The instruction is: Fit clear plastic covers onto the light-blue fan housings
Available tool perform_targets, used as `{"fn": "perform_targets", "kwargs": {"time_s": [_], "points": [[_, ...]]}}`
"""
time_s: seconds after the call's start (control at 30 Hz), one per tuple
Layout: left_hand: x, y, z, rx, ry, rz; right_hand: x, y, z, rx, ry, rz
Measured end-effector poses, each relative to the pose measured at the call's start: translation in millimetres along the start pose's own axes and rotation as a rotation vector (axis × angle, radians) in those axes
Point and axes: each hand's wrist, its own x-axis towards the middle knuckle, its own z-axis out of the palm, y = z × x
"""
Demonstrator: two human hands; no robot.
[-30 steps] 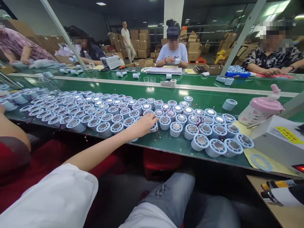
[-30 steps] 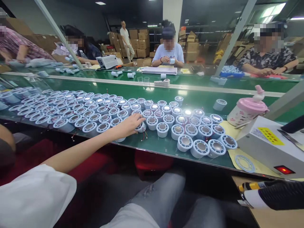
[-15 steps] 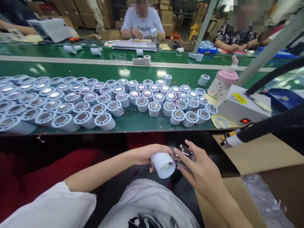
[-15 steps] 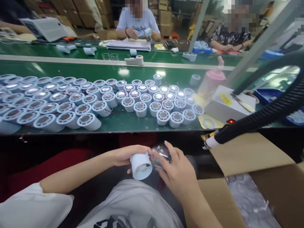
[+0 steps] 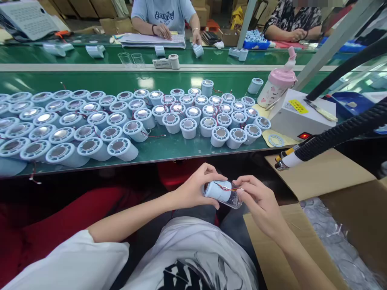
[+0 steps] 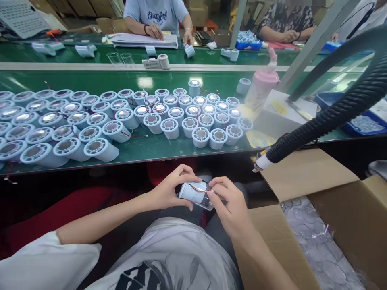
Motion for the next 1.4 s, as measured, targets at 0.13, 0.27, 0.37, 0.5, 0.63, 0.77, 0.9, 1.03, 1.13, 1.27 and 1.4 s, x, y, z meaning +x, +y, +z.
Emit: {"fn": "perform_targets", "kwargs": {"time_s": [0.13, 0.27, 0.37, 0.5, 0.63, 0.77, 0.9, 1.03, 1.13, 1.27, 1.4], "points": [[2, -1, 0.3, -0.163, -0.123, 0.004, 3, 8, 1, 0.236, 0.041, 0.102], [2, 5, 2.3, -0.389, -0.214, -0.149, 3, 18, -6, 0.454, -0.01, 0.137], [1, 8, 5.2, -0.557, -0.169, -0.263, -2, 22, -9, 0.281, -0.111, -0.026], [-1, 9, 6.1, -0.689, -0.21, -0.368, -13, 28, -6, 0.049, -0.093, -0.137], [-2, 10, 1.6, -0.575, -0.262, -0.276, -18, 29, -5, 0.239, -0.137, -0.025], [-3, 14, -2.5, -0.481, -0.26, -0.186, -18, 24, -9, 0.355, -0.183, 0.042], [-5, 18, -3.7, -0.454, -0.246, -0.132, -18, 19, -11, 0.434, -0.224, 0.133], [-7, 21, -5.4, -0.435, -0.26, -0.104, -17, 16, -11, 0.505, -0.256, 0.197], [-8, 22, -6.7, -0.427, -0.265, -0.093, -16, 13, -10, 0.562, -0.262, 0.232], [-9, 22, -7.0, -0.43, -0.261, -0.085, -15, 11, -8, 0.623, -0.257, 0.274], [-10, 21, -6.3, -0.426, -0.254, -0.082, -15, 11, -6, 0.675, -0.245, 0.316]]}}
